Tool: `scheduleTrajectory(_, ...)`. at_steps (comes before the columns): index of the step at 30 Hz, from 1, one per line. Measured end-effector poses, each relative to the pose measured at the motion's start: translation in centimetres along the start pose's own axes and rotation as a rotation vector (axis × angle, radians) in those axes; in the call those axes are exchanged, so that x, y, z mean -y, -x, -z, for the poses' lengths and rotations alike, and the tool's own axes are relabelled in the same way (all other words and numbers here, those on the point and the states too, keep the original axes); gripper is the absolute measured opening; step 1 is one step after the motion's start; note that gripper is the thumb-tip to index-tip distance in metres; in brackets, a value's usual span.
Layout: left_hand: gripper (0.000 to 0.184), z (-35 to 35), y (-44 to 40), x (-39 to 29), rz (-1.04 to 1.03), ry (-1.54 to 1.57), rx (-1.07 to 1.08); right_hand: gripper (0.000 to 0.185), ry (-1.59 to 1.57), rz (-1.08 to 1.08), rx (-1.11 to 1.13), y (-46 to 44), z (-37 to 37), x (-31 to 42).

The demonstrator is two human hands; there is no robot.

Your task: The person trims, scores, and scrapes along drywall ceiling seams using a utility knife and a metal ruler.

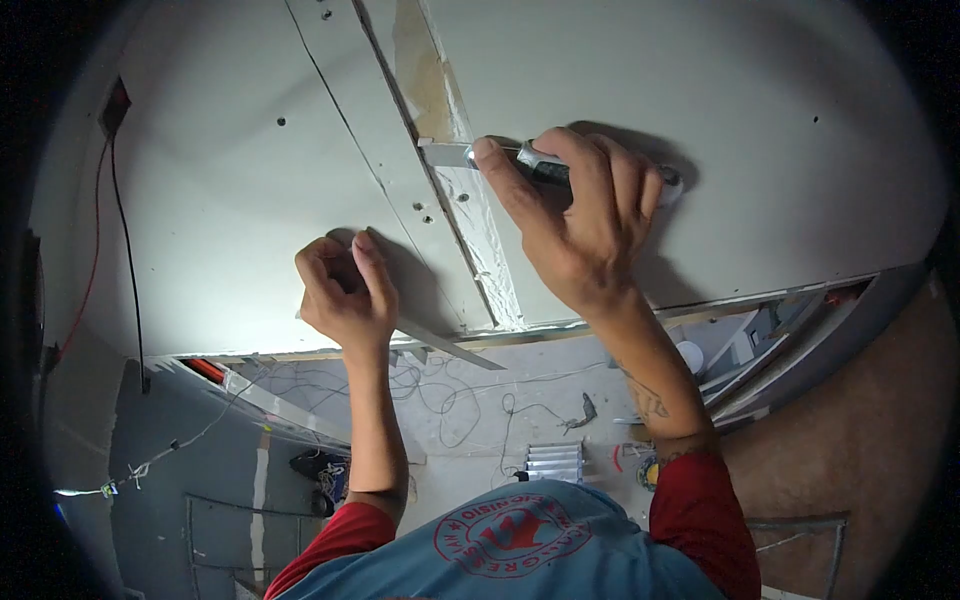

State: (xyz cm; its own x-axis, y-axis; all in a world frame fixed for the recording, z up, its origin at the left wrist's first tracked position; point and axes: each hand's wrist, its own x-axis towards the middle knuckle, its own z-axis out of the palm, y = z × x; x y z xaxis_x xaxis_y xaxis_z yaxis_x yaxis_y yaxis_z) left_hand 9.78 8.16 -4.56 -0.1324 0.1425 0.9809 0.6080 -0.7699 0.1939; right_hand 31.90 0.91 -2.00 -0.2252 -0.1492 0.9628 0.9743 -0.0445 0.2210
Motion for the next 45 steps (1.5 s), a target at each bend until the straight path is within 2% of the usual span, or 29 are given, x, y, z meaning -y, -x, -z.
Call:
scheduleTrajectory(7,0.020,0.4,0.0,0.1,0.011,0.058,0.019,0.044,-0.053,-0.033,0.112,0.6,1.6,0.0)
scheduleTrajectory(17,0.023,0.2,0.1,0.2,-0.009,0.011,0.021,0.046,0.035,0.000,0.068,-0.2,0.8,-0.3)
scheduleTrajectory(21,0.023,-0.1,0.2,-0.1,-0.003,0.003,0.007,0.045,0.068,-0.007,-0.028,-1.3,-0.5,-1.0)
scheduleTrajectory(26,0.022,0.3,0.0,0.3,0.021,0.037,0.007,0.050,0.123,-0.012,-0.251,-8.3,-3.7,-5.0)
scheduleTrajectory(28,0.021,0.6,0.0,0.3,0.005,0.030,0.027,0.037,-0.018,-0.015,-0.334,-9.2,-3.7,-4.7)
scheduleTrajectory(29,0.021,0.6,0.0,0.5,0.011,0.034,0.020,0.037,-0.019,-0.005,-0.333,-8.6,-3.2,-4.8)
scheduleTrajectory(31,0.024,0.7,0.2,0.8,0.008,-0.004,0.067,0.047,-0.219,0.052,-0.180,-5.5,-0.9,-4.6)
scheduleTrajectory(35,0.025,0.6,0.2,0.5,0.008,-0.019,0.077,0.045,-0.169,0.033,0.140,-1.3,2.8,-2.7)
scheduleTrajectory(40,0.025,0.2,0.2,0.5,-0.038,-0.013,0.011,0.045,-0.117,0.052,0.188,-0.2,2.9,-2.5)
scheduleTrajectory(45,0.025,0.6,0.5,0.7,0.023,0.003,0.056,0.042,0.009,0.043,0.144,0.2,2.3,-1.5)
